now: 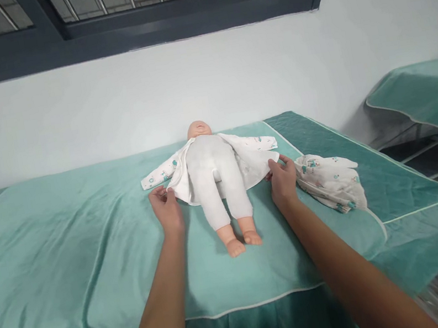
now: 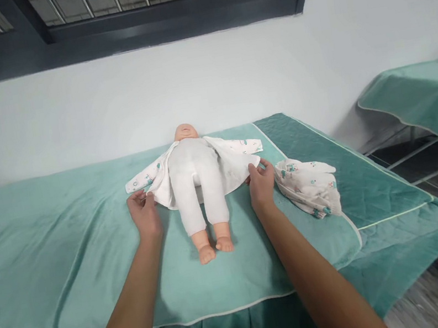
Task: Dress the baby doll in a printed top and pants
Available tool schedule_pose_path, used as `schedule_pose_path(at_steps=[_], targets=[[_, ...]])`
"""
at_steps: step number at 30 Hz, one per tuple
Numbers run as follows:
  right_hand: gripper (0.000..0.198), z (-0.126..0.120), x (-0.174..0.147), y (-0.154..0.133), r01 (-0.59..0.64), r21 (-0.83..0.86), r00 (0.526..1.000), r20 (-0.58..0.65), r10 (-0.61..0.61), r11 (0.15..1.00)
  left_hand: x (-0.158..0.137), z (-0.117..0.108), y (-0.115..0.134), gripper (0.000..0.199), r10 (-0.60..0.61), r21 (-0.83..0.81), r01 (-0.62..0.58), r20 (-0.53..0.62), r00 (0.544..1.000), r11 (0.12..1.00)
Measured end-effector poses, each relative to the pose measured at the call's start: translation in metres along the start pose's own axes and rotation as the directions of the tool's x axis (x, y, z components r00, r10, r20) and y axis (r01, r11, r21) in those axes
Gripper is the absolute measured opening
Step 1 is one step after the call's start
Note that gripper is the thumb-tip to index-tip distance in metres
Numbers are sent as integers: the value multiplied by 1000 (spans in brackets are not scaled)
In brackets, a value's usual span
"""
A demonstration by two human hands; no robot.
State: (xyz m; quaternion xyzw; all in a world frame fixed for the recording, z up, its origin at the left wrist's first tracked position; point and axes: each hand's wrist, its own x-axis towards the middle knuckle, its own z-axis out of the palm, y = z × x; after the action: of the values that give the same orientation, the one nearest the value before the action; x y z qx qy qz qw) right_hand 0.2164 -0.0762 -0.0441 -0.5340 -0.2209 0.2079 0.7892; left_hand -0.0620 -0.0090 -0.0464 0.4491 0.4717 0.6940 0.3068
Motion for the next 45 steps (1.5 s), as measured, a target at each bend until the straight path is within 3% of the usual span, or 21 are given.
schedule_pose_path(at_steps=[7, 11, 13, 15, 17, 18, 20, 21, 23, 25, 27, 30, 33, 35, 37, 38, 40, 43, 45], targets=[[45, -17, -27, -12, 22, -80, 997, 78, -16, 997, 0, -1, 2, 25, 44, 147, -42, -8, 999, 988], [32, -48, -49, -20, 165, -296, 972, 211, -104, 941, -5, -3, 12, 33, 253, 329, -247, 23, 967, 912], [28, -72, -57, -27, 344, -435, 922, 325, -211, 832, -10, -4, 16, 29, 349, 398, -357, 95, 932, 845], [29, -101, -59, -37, 538, -524, 834, 443, -327, 661, -16, -5, 19, 21, 372, 415, -419, 193, 908, 808], [32, -134, -55, -48, 649, -589, 761, 502, -411, 482, -22, -5, 22, 16, 357, 415, -464, 312, 880, 783], [34, -151, -50, -54, 661, -631, 747, 496, -444, 407, -24, -4, 24, 15, 345, 414, -488, 374, 861, 768], [41, -183, -35, -65, 573, -754, 779, 379, -499, 321, -28, -4, 27, 15, 319, 426, -533, 477, 819, 731], [47, -197, -27, -69, 476, -823, 830, 303, -468, 311, -30, -4, 29, 15, 306, 439, -548, 508, 805, 712], [49, -216, -11, -76, 256, -915, 954, 188, -232, 311, -34, -4, 32, 16, 268, 464, -543, 534, 802, 700], [46, -219, 0, -82, 193, -938, 981, 196, -19, 289, -39, -5, 36, 18, 216, 473, -497, 529, 821, 728], [41, -206, 3, -92, 306, -902, 948, 318, -10, 305, -46, -6, 42, 20, 173, 463, -448, 523, 835, 764], [32, -164, -8, -121, 492, -778, 869, 461, -178, 391, -58, -5, 61, 20, 130, 435, -398, 528, 839, 808], [24, -111, -25, -166, 467, -640, 826, 562, -43, 610, -67, 2, 101, 22, 69, 338, -288, 534, 842, 896], [20, -76, -36, -196, 389, -473, 776, 630, -5, 791, -71, 10, 138, 33, 81, 173, -233, 613, 786, 957], [21, -43, -47, -223, 337, -294, 740, 670, -58, 894, -72, 18, 179, 40, 132, -19, -168, 707, 695, 986], [21, -28, -53, -235, 311, -220, 707, 704, -71, 925, -72, 21, 199, 42, 161, -93, -137, 739, 655, 986], [21, -2, -63, -253, 243, -107, 597, 800, -62, 964, -72, 26, 233, 43, 209, -193, -93, 767, 607, 977], [27, 25, -76, -271, 170, 3, 418, 905, -75, 985, -71, 26, 266, 34, 189, -223, -14, 790, 582, 975], [31, 35, -82, -278, 155, 32, 343, 935, -84, 987, -70, 21, 277, 30, 135, -191, 35, 801, 583, 981]])
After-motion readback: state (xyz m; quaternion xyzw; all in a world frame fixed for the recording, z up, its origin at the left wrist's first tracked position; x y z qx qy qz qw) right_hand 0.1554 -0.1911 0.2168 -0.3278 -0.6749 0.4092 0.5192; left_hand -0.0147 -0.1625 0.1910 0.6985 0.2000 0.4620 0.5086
